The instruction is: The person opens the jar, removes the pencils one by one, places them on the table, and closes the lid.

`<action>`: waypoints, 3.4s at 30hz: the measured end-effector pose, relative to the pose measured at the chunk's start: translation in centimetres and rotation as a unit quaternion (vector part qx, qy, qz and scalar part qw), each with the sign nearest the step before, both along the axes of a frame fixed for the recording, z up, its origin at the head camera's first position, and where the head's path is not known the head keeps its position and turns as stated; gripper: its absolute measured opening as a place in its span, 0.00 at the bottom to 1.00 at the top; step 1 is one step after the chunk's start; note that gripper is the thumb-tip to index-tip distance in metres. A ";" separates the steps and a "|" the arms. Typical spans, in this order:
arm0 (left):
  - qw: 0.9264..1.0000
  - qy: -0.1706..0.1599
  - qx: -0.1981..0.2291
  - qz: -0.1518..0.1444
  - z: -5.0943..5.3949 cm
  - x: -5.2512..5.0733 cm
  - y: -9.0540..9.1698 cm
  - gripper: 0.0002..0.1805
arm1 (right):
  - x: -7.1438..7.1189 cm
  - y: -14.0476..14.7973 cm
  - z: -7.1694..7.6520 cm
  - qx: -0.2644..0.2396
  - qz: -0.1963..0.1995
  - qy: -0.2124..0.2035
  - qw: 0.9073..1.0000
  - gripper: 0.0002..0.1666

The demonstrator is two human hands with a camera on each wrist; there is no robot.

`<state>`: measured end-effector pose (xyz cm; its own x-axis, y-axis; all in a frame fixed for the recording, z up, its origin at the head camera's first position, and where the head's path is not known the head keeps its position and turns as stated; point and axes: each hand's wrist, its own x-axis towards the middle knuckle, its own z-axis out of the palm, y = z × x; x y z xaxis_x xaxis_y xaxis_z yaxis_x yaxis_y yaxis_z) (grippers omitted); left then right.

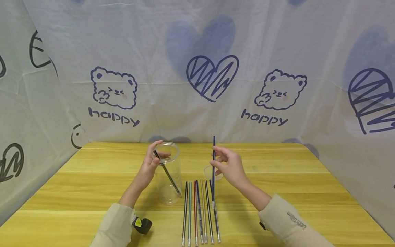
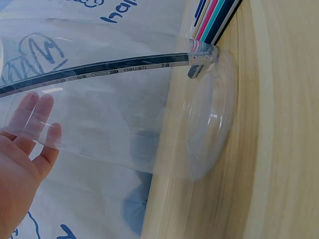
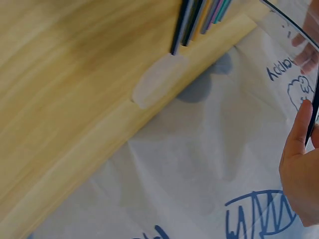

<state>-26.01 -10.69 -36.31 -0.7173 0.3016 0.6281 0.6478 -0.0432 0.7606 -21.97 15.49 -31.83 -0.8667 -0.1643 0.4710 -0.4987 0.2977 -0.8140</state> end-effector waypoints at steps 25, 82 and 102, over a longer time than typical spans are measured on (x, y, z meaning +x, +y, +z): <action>1.000 -0.001 -0.003 -0.005 0.1 0.0 0.0 0.44 | 0.3 1.8 -3.8 0.062 0.028 -0.162 0.984 0.30; 1.000 -0.002 0.005 -0.012 -0.1 0.0 0.0 0.43 | -0.1 0.7 -7.0 0.159 -0.045 -0.256 0.952 0.22; 1.000 0.007 0.002 -0.003 -0.1 0.0 0.0 0.43 | -0.6 1.8 -4.9 0.172 -0.006 -0.202 0.964 0.21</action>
